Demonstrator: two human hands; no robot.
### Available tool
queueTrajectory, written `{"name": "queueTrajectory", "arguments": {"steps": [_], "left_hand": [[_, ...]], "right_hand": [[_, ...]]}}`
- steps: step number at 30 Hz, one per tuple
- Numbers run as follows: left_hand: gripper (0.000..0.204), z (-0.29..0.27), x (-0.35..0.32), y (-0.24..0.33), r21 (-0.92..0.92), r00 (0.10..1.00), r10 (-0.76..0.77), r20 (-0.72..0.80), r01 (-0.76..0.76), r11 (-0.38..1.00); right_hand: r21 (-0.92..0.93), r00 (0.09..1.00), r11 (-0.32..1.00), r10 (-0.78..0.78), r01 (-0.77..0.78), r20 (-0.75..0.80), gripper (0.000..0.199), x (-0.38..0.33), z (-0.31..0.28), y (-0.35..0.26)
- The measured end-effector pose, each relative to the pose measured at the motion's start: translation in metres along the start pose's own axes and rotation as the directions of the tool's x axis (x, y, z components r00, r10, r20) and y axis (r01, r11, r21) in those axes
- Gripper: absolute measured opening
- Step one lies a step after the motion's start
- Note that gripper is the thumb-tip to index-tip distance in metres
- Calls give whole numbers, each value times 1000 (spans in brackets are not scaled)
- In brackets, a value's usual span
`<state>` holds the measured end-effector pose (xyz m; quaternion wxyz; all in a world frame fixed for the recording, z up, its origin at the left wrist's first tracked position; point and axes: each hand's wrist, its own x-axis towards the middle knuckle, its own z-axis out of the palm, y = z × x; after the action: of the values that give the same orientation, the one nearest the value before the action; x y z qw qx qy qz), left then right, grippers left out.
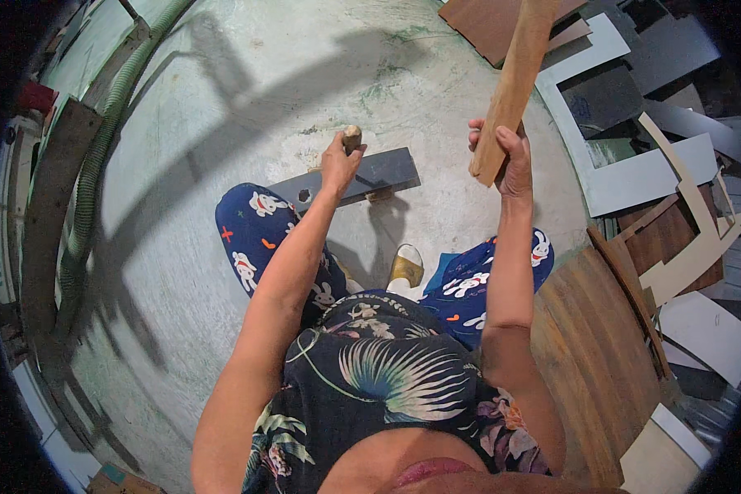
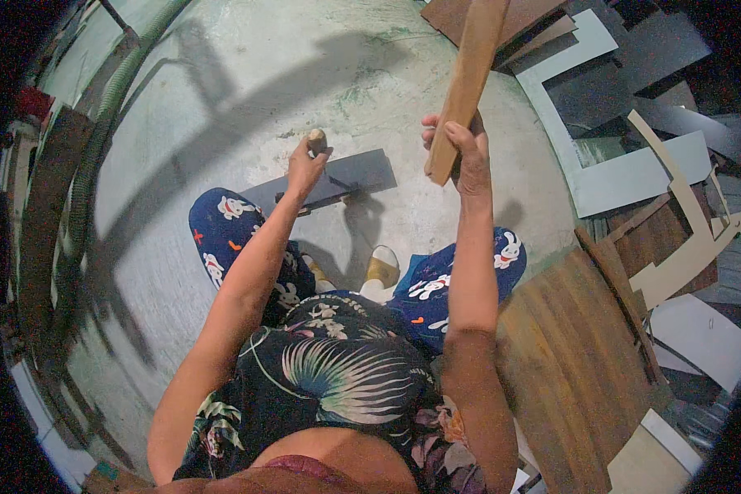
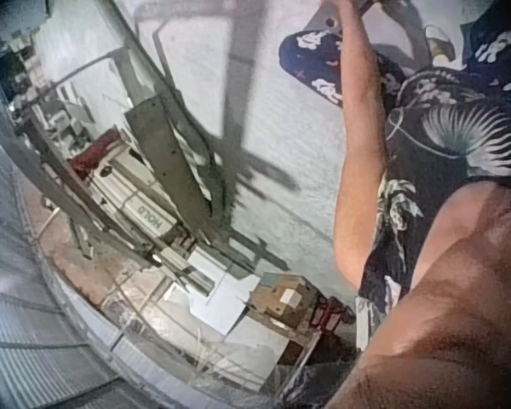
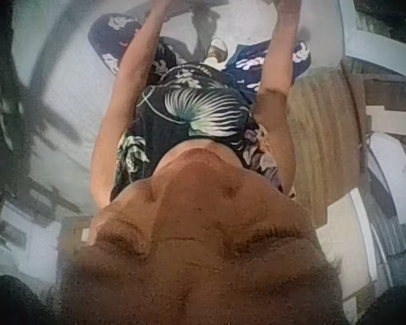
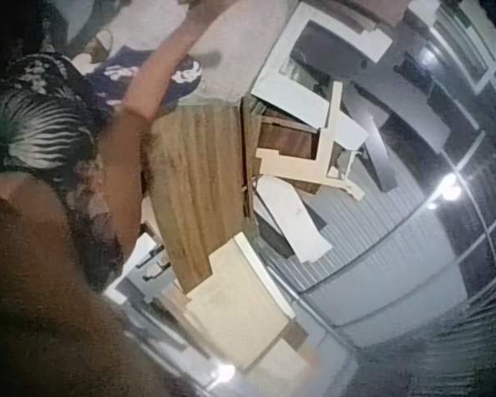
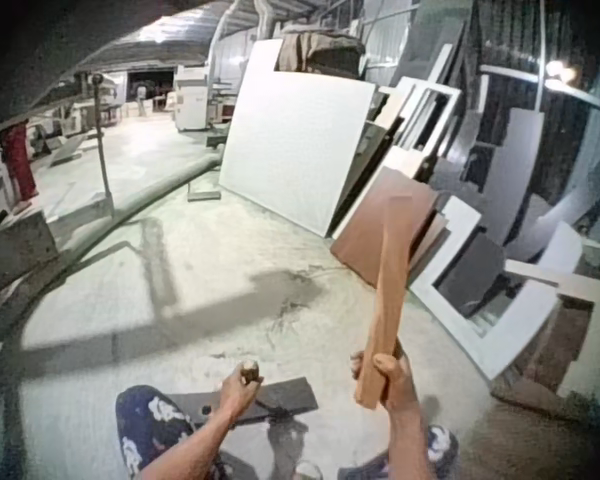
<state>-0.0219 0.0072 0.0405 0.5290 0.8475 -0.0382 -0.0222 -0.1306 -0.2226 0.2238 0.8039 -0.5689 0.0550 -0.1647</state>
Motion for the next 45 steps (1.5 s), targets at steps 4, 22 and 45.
{"name": "queueTrajectory", "arguments": {"steps": [4, 22, 45], "left_hand": [[47, 2, -6, 3, -12, 995, 73, 75, -72, 997], [38, 34, -36, -23, 105, 903, 288, 317, -336, 936], [38, 50, -33, -40, 175, 960, 237, 151, -262, 949]], "right_hand": [[-290, 1000, 957, 7, -12, -17, 54, -33, 12, 3], [-683, 994, 730, -72, -2, -80, 45, -108, 39, 90], [-753, 977, 657, -132, -42, -170, 80, -140, 32, 163]]}}
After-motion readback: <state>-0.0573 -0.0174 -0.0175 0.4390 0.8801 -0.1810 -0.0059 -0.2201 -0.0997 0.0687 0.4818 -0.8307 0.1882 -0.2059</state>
